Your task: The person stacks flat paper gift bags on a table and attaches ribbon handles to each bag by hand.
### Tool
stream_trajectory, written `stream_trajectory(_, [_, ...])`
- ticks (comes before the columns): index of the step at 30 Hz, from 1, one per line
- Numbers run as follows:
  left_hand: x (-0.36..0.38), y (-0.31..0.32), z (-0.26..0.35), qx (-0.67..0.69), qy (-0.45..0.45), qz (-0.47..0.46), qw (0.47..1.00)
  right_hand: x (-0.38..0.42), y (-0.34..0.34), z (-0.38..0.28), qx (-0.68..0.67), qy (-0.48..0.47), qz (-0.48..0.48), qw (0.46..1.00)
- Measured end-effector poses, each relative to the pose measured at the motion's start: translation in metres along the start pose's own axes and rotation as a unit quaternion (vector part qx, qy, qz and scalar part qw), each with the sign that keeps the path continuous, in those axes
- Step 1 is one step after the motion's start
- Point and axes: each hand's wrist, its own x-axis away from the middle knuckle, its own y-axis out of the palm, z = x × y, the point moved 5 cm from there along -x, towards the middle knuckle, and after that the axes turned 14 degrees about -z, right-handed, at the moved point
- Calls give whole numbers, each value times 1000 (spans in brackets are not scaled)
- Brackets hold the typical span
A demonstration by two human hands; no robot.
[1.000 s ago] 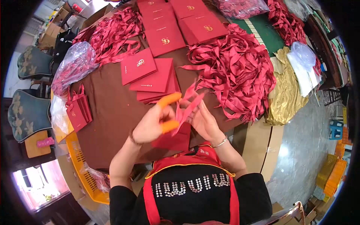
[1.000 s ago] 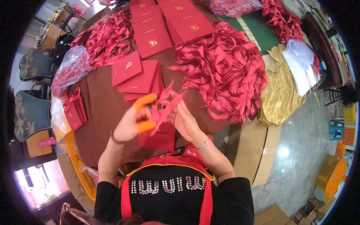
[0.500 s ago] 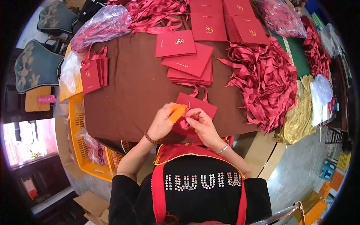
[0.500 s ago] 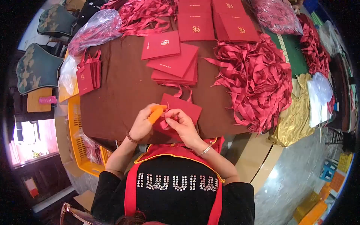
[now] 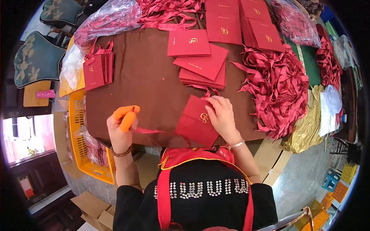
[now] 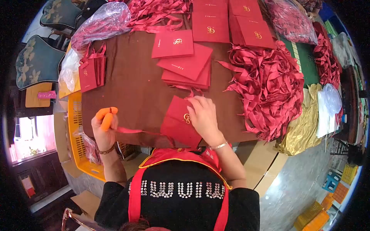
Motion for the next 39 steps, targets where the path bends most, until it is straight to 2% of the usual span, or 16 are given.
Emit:
stream_trajectory(1, [-1, 6, -2, 2, -3, 2, 1000, -2, 6, 3, 21, 1, -19, 1000])
stream_trajectory(2, [-4, 16, -3, -143, -18, 28, 989, -3, 7, 2, 22, 1, -23, 1000])
stream_trajectory(3, [-7, 27, -4, -284, -34, 55, 957, -6, 10, 1, 48, 21, -54, 997])
stream_trajectory(4, [-14, 47, 1, -406, -45, 5, 913, -6, 13, 1, 73, 42, -85, 993])
stream_trajectory(6, [-19, 67, -34, -455, 12, -84, 886, -6, 16, -1, 66, 37, -106, 992])
stream_trajectory(7, [-22, 79, -48, -463, 31, -100, 880, -7, 18, -2, 60, 31, -120, 990])
stream_trajectory(8, [-23, 87, -61, -463, 13, -131, 877, -6, 18, -2, 59, 32, -124, 990])
stream_trajectory(9, [-23, 91, -74, -486, -3, -159, 860, -4, 20, -2, 0, 39, -135, 990])
stream_trajectory(13, [-18, 92, -94, -478, -64, -179, 857, -4, 24, 3, -168, 78, -166, 968])
stream_trajectory(14, [-18, 91, -95, -478, -78, -184, 855, -6, 23, 3, -171, 79, -169, 967])
stream_trajectory(16, [-18, 88, -97, -456, -93, -180, 867, -7, 30, 7, -228, 143, -236, 934])
stream_trajectory(22, [-20, 87, -99, -435, -96, -169, 879, -5, 36, 12, -271, 151, -254, 916])
stream_trajectory(32, [-19, 93, -100, -437, -96, -192, 873, -1, 37, 15, -282, 150, -261, 911])
stream_trajectory(34, [-18, 94, -101, -443, -88, -197, 870, 1, 37, 16, -309, 167, -271, 896])
stream_trajectory(38, [-20, 95, -99, -421, -110, -175, 883, 2, 38, 15, -288, 160, -270, 905])
stream_trajectory(39, [-20, 94, -99, -419, -119, -169, 884, 3, 40, 17, -319, 168, -267, 894])
